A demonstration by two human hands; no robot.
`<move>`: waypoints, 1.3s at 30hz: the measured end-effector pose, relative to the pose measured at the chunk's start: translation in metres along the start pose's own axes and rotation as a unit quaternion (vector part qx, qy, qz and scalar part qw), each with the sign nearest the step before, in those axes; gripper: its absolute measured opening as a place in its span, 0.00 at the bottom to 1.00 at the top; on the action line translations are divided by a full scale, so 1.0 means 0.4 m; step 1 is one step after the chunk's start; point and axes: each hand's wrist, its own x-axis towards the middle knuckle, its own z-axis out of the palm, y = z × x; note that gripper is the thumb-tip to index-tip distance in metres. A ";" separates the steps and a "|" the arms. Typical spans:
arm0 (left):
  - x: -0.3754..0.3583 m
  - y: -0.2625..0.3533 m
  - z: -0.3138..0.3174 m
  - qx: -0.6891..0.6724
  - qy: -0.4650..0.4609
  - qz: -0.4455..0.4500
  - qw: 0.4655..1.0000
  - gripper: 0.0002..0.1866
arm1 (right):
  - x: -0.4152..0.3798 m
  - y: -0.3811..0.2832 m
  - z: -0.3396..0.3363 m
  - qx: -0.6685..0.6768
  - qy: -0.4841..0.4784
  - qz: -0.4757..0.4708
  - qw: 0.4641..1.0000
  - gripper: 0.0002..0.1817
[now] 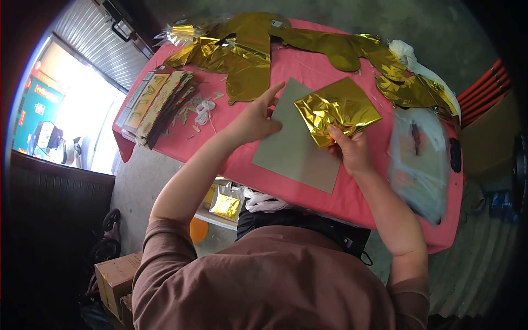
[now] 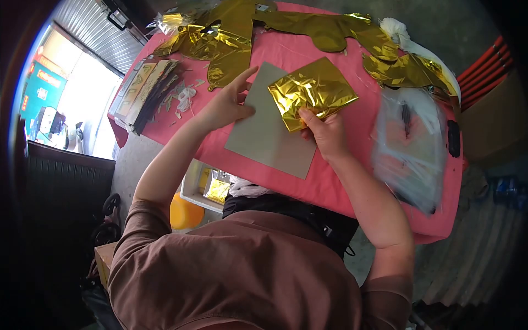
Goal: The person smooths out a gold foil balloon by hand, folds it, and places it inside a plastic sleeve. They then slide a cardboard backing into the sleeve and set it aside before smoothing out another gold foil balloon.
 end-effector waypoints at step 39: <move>-0.105 -0.006 -0.276 0.415 0.250 -0.081 0.871 0.13 | -0.011 -0.001 0.003 -0.032 -0.004 -0.011 0.999 0.04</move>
